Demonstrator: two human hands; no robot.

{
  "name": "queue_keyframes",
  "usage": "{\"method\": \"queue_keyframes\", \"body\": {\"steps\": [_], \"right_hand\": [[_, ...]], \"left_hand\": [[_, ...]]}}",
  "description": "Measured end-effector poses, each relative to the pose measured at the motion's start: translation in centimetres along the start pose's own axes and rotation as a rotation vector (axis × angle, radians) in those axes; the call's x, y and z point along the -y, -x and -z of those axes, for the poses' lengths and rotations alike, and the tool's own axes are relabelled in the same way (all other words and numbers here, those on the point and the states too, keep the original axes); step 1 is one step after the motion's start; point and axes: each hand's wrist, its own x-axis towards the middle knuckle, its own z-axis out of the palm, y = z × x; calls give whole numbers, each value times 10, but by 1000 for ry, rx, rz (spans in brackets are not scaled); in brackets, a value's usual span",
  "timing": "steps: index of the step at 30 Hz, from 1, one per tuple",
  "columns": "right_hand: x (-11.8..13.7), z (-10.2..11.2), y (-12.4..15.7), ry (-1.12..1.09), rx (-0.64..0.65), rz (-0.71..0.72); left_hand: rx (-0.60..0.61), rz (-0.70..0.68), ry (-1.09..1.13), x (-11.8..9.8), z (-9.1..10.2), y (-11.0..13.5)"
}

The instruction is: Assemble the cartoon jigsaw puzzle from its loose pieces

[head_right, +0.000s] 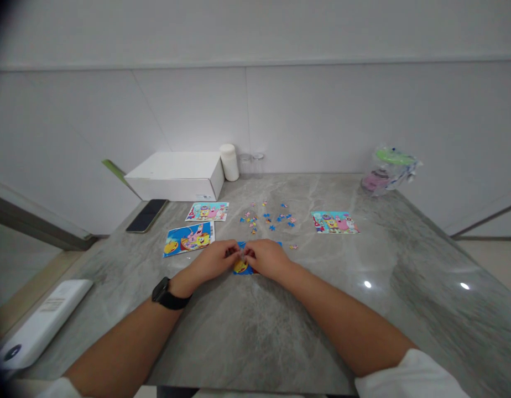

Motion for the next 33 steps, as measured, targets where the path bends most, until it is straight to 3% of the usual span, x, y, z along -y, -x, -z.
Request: {"method": "queue_keyframes", "body": {"steps": [6, 12, 15, 24, 28, 33], "right_hand": [[2, 20, -3, -57, -114, -18], [-3, 40, -4, -29, -180, -18], [-9, 53, -1, -18, -199, -100], [-36, 87, 1, -23, -319, -314], [-52, 91, -8, 15, -288, -340], [-81, 89, -16, 94, -401, -311]], "left_hand": [[-231, 46, 17, 7, 1, -8], [-358, 100, 157, 19, -1, -14], [-410, 114, 232, 22, -2, -16], [-416, 124, 290, 23, -5, -18], [-402, 127, 279, 20, -5, -19], [-395, 124, 280, 19, -5, -20]]}}
